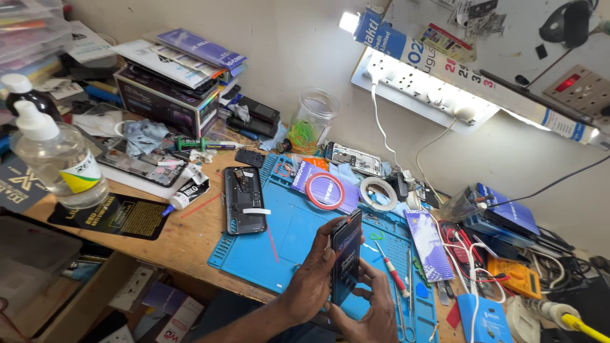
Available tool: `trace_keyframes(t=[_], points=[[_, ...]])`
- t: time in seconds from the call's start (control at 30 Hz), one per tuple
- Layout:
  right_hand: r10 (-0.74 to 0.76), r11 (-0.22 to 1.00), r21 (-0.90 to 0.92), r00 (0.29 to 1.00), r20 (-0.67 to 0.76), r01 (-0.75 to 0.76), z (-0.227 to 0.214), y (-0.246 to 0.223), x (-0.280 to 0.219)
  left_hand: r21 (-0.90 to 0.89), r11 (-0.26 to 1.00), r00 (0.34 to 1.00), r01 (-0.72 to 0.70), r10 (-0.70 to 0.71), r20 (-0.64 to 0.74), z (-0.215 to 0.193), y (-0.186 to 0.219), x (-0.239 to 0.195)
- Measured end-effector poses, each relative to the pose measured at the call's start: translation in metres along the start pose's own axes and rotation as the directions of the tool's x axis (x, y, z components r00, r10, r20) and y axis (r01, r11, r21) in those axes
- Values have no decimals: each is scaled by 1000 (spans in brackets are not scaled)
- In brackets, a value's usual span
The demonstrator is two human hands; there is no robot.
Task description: The person assembles a smartphone by placing the screen assembly onto the chassis, then installs the battery and secures internal components using tweezers and a screwdriver. The person also handles a black plastic shield and screws while working on the motherboard area.
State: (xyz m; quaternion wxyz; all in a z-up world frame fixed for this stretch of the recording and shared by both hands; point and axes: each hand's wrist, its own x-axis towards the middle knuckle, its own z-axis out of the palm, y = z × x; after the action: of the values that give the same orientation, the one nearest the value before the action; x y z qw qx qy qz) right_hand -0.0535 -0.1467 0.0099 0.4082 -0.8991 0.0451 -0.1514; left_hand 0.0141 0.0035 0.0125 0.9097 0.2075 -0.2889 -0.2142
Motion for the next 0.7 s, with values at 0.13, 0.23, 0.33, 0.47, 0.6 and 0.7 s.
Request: trace_keyframes(t=[0.13,0.23,0.33,0.47,0.6,0.7], points=[[64,994,-84,997,-38,-67,4,-9,-3,-12,1000,1000,-10,10,9,5,1,1],[61,983,-169,994,-93,-76,8,-11,-9,62,998,998,-26,30,-52,9,1,3],[-32,981,-196,995,-98,12,9,-1,-15,69,997,996,-30,36,-83,9,1,4],[32,983,180,999,-37,-25,1,31,-16,-50,997,987,63,-70,-143,-2,7,11],[387,854,345,919,75,-388,-2,62,-10,-142,978,949,155,-187,-254,-12,6,15],[368,844,384,926,92,-373,0,68,-7,-6,988,954,155,-151,-260,-11,6,20]])
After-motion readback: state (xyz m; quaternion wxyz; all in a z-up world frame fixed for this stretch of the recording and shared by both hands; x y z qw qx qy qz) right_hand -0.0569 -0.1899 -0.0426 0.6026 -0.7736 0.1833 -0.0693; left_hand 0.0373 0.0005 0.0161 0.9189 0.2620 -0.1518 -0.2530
